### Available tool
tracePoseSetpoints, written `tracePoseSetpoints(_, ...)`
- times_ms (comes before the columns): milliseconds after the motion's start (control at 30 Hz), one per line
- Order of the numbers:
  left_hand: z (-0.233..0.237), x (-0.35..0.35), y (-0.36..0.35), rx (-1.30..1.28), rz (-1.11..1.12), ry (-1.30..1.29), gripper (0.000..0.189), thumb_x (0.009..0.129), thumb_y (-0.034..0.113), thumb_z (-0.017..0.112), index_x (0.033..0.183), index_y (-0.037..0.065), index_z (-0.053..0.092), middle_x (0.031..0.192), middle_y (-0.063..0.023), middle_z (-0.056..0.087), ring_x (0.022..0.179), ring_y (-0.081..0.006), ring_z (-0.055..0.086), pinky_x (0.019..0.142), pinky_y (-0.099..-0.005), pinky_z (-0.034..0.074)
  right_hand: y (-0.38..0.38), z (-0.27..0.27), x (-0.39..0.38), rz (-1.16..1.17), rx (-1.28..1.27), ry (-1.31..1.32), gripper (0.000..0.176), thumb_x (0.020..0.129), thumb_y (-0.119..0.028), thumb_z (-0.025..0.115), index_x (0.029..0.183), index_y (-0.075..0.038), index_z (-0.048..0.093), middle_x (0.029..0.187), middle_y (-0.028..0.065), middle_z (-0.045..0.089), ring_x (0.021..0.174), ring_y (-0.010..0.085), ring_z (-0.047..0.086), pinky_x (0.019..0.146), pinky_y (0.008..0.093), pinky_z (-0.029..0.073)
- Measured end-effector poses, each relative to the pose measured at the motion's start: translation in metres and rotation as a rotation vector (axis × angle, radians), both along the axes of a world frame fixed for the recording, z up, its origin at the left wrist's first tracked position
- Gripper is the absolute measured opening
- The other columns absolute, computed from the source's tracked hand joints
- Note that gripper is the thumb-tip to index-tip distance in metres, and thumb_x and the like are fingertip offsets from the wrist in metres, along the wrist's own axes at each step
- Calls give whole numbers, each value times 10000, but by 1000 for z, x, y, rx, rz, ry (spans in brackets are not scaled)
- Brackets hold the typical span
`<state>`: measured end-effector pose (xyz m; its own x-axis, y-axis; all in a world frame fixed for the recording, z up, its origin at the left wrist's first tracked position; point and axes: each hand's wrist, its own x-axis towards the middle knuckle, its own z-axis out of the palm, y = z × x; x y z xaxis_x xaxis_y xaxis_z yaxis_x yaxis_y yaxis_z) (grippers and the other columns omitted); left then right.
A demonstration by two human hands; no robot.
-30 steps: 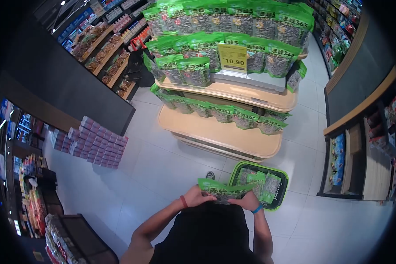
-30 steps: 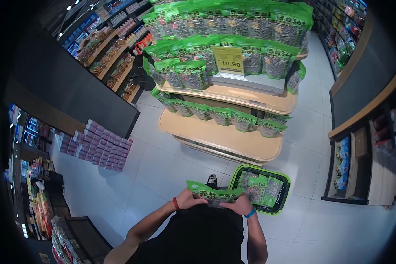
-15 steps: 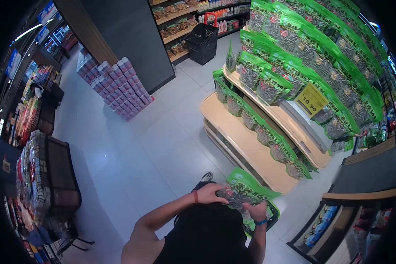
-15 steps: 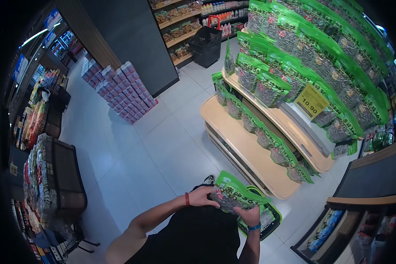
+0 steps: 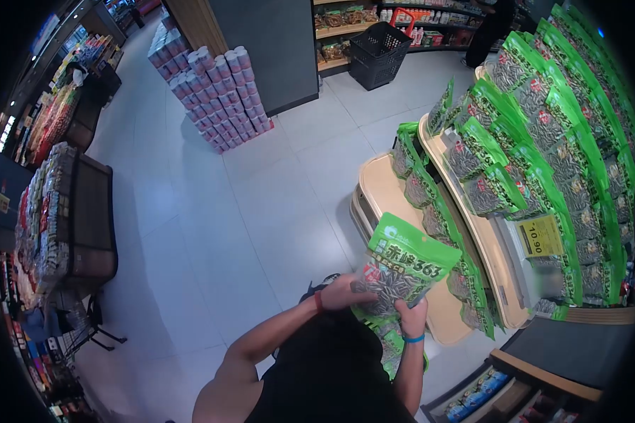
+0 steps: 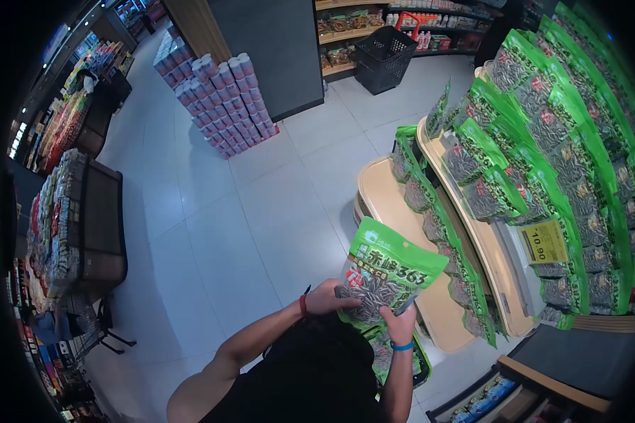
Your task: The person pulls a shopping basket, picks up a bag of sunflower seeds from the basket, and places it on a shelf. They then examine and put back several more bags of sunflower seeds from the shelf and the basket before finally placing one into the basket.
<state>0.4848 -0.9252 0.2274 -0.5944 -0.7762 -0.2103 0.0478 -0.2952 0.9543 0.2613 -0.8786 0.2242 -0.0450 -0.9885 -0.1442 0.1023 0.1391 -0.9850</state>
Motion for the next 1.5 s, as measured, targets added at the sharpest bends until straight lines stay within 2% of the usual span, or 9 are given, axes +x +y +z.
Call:
tracePoseSetpoints(267,-40,25,-45,205,128,-35,449,801,289,732,1091,-35,617,960,-91,676,853,-125,624,788,-295,501,-49,-11,38,-111,169,33,468,770,-188,766,1136,10,549,985,29,619,844,102,562,757,264,464)
tracePoseSetpoints(300,-40,28,-53,195,82,-128,428,794,286,738,1061,-31,633,937,-89,681,835,-127,628,765,-288,507,-51,-13,39,-111,149,76,437,774,-189,765,1109,6,564,943,15,623,795,86,555,712,250,464)
tracePoseSetpoints(433,-10,29,-78,268,67,37,407,819,216,717,1121,-32,601,1012,-85,668,896,-129,620,825,-289,495,-60,-9,45,-195,175,76,398,773,-214,772,1055,-2,587,849,-20,606,703,53,522,631,216,436)
tracePoseSetpoints(533,-4,29,-91,327,-32,-7,398,832,184,702,1149,-27,586,1050,-82,657,939,-135,607,865,-292,482,-62,-7,43,-226,192,26,412,772,-222,777,1062,0,587,862,-16,609,716,56,528,642,218,437)
tracePoseSetpoints(800,7,10,-93,147,-32,131,465,804,28,697,1221,-37,502,1112,-87,610,1000,-155,577,895,-312,469,-70,3,36,-296,115,-116,402,823,-169,720,1141,4,547,954,17,615,808,83,553,721,243,458)
tracePoseSetpoints(900,5,7,-94,238,-66,58,479,825,38,682,1256,-17,481,1140,-78,607,1027,-144,566,925,-311,452,-72,13,36,-297,156,-43,396,834,-119,691,1172,3,525,979,24,615,836,91,563,741,257,467)
tracePoseSetpoints(1167,11,-13,-88,68,-12,165,426,855,42,650,1239,-34,483,1126,-79,607,1011,-133,565,905,-301,457,-77,34,20,-251,128,32,364,853,33,601,1203,9,504,1034,40,623,892,100,588,782,250,486)
tracePoseSetpoints(1400,-1,-36,-79,132,49,109,377,844,58,670,1179,-42,530,1076,-73,632,946,-129,593,850,-285,488,-77,17,-6,-248,66,-171,394,831,4,653,1197,12,508,1051,49,623,899,93,591,798,256,492)
tracePoseSetpoints(1500,4,-24,-85,51,-48,-43,380,813,76,711,1145,-32,563,1041,-70,651,914,-125,607,834,-282,495,-69,4,-16,-94,-17,-220,406,794,-35,716,1150,21,529,1039,53,630,923,97,590,804,250,492)
